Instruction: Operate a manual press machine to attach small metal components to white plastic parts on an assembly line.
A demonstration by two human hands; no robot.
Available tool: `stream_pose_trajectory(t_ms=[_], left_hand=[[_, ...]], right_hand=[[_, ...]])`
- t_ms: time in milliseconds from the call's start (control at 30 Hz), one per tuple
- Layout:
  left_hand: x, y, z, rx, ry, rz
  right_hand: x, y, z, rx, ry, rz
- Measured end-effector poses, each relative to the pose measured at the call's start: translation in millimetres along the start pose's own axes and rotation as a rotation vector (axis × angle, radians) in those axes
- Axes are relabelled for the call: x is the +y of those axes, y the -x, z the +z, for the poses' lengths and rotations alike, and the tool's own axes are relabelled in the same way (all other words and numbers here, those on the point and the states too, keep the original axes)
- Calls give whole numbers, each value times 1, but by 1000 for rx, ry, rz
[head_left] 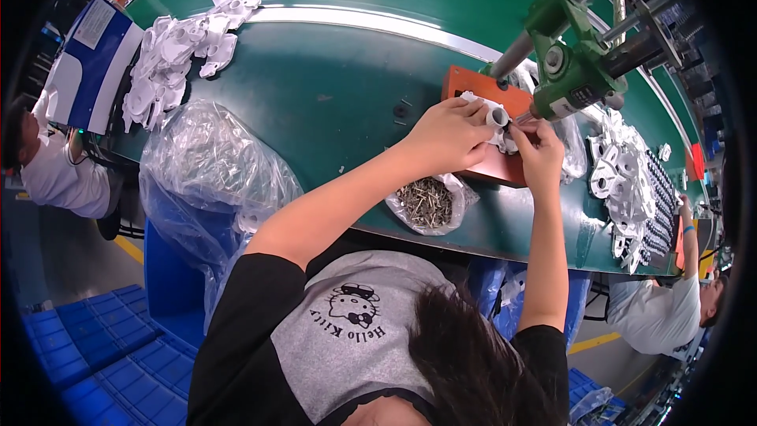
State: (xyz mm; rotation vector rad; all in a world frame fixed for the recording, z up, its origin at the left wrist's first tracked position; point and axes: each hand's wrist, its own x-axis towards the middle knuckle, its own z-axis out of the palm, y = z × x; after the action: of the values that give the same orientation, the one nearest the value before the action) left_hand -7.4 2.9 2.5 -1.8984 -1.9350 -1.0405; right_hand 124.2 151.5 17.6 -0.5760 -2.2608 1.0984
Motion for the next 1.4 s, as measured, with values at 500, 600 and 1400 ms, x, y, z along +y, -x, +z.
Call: stream_pose_trajectory(t_ms=[500, 600, 1400], left_hand=[[-2, -1, 5, 2, -38, -1], [-1, -1, 4, 6, -35, -7], [-8, -8, -12, -132, -50, -30]], right_hand=[[5, -5, 0, 12, -113, 113], [7, 4, -6, -61, -46, 22], [-27, 16, 10, 19, 460, -313]])
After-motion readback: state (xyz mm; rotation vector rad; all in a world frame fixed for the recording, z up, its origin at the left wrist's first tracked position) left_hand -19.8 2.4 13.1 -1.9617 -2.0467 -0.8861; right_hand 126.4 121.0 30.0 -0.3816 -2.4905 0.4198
